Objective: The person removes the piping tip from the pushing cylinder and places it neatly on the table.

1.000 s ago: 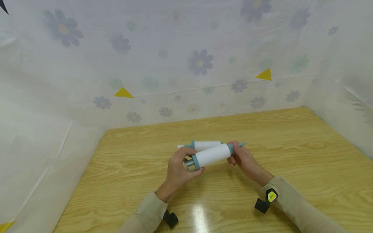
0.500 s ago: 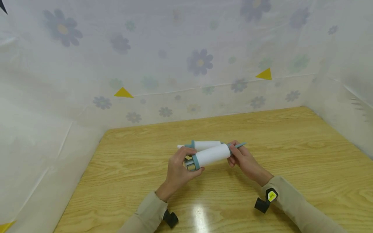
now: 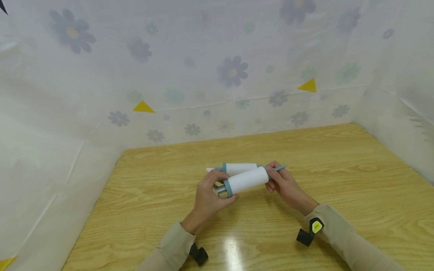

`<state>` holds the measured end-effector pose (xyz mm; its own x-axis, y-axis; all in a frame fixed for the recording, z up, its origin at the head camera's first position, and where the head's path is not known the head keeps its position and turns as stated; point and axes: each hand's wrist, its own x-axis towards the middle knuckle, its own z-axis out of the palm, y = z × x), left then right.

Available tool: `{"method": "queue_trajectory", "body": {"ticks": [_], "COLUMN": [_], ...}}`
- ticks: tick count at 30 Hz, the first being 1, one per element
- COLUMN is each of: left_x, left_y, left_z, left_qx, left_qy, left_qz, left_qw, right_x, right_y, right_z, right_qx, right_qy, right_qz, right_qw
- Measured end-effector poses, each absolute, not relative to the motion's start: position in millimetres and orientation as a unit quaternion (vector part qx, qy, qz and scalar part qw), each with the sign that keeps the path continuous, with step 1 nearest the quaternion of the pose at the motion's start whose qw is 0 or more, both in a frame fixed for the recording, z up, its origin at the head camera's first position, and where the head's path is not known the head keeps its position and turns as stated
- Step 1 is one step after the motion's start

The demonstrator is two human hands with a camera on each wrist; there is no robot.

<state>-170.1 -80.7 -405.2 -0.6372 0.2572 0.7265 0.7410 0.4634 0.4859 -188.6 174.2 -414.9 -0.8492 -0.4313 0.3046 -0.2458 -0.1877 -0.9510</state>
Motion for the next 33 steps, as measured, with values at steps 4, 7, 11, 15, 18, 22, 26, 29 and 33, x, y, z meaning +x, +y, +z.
{"method": "queue_trajectory", "body": {"ticks": [4,7,11,15,18,22,26,29,33], "left_x": [-169.2,-168.7,-168.1,-167.3,-167.2,-166.3,-164.6,-164.5,-165.4], "left_y": [-80.0,-79.8,-79.9,-79.9,-80.5,-81.7,-83.0,-84.0,-85.1], "left_z": [-403.9,-403.9,-405.1,-406.6,-407.6,-406.4,-402.2,-399.6,-396.7], "left_qx": [-0.303,-0.301,-0.301,-0.297,-0.292,-0.282,-0.242,-0.21,-0.193], "left_qy": [-0.803,-0.803,-0.804,-0.806,-0.807,-0.807,-0.801,-0.798,-0.795], "left_qz": [-0.433,-0.439,-0.437,-0.439,-0.446,-0.472,-0.531,-0.561,-0.574], "left_qw": [0.275,0.269,0.269,0.262,0.253,0.217,0.13,0.074,0.036], "right_x": [-187.6,-187.8,-188.2,-188.8,-189.2,-189.5,-189.5,-189.1,-188.5], "right_y": [174.3,174.9,175.4,175.9,176.1,175.4,175.3,175.4,175.4], "right_z": [-415.4,-416.8,-418.0,-419.2,-419.9,-418.6,-416.9,-416.1,-415.3], "right_qx": [-0.271,-0.277,-0.277,-0.28,-0.281,-0.282,-0.286,-0.285,-0.286], "right_qy": [0.627,0.619,0.618,0.618,0.619,0.619,0.618,0.62,0.624], "right_qz": [-0.727,-0.731,-0.732,-0.731,-0.73,-0.729,-0.729,-0.728,-0.724], "right_qw": [0.07,0.072,0.073,0.07,0.07,0.068,0.066,0.066,0.067]}}
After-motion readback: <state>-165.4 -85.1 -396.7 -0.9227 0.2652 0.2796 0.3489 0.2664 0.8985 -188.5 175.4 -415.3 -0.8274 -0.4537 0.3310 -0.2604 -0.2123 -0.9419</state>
